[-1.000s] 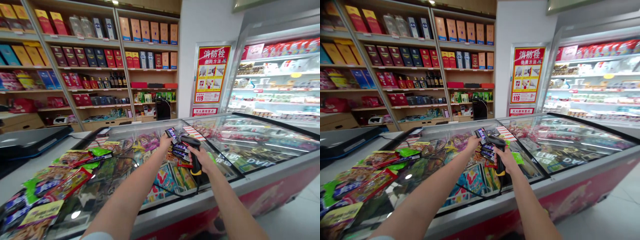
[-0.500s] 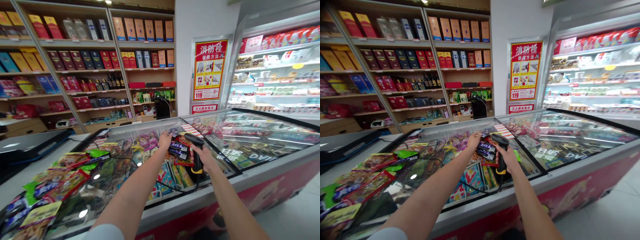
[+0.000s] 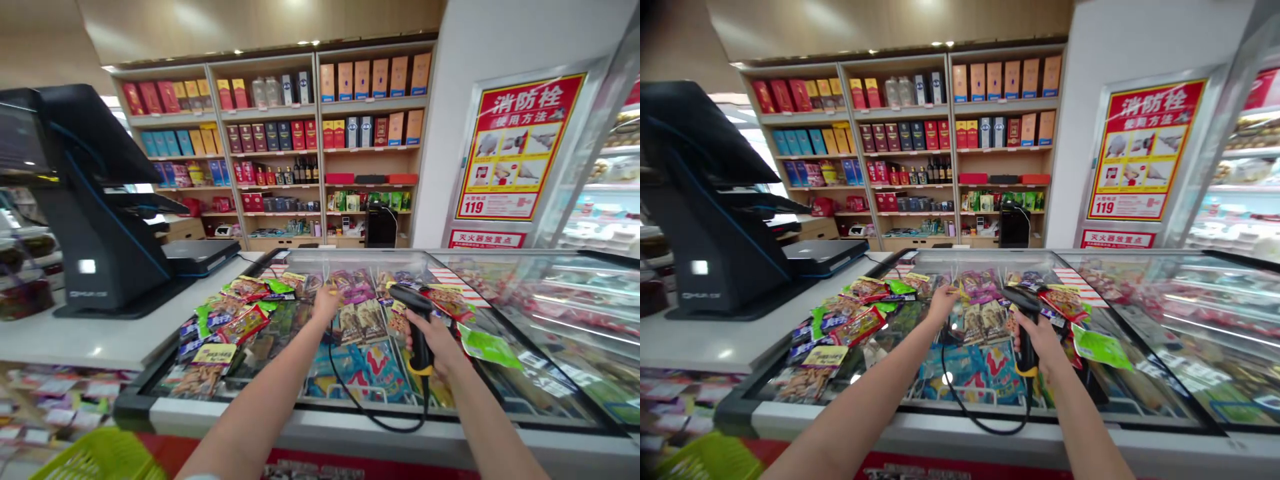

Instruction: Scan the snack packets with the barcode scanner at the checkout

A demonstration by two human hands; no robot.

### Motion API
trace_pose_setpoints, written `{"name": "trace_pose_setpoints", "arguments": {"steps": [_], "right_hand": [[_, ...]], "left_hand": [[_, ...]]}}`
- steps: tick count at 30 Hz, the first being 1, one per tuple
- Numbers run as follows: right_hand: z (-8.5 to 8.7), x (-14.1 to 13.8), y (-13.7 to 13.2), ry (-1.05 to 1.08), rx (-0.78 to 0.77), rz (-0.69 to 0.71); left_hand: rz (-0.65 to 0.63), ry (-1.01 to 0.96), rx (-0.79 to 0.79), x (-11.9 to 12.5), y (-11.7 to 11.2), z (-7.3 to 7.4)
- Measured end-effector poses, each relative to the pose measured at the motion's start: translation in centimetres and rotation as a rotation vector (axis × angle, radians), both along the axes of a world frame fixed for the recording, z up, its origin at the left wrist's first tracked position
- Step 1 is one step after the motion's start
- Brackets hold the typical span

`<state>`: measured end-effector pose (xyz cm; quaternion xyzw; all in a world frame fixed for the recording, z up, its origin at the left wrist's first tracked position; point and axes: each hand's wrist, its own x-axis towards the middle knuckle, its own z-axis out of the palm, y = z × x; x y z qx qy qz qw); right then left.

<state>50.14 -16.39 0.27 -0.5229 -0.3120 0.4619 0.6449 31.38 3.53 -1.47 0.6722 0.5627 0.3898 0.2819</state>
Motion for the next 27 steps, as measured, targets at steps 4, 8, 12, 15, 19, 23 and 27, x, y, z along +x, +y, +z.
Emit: {"name": "trace_pose_setpoints", "arguments": {"steps": [4, 8, 12, 15, 19, 23, 27], "right_hand": [[-0.1, -3.5, 2.4, -0.040, 0.007, 0.123], [0.2, -6.8, 4.5, -0.087, -0.010, 0.224], [0.8, -9.5, 6.5, -0.109, -0.024, 0.280], [0.9, -10.9, 7.7, -0.091, -0.032, 0.290], [-0.2, -11.5, 8.4, -0.088, -0.020, 0.275], [-1.3, -10.6, 8.0, -0.092, -0.050, 0.283], [-1.4, -9.6, 7.7, -0.030, -0.071, 0.264]], "left_hand": [[0.294, 0.308, 0.148, -8.2, 0.9, 2.4], [0.374, 0.591, 0.189, -13.3, 1.9, 4.6], [0.231, 0.797, 0.183, -15.4, 3.1, 5.0], [0.165, 0.867, 0.117, -16.2, 4.1, 4.5], [0.091, 0.873, 0.183, -16.5, 5.5, 3.3], [0.100, 0.829, 0.193, -16.0, 6.4, 2.2], [0.158, 0.683, 0.263, -15.6, 5.8, 2.9]]}}
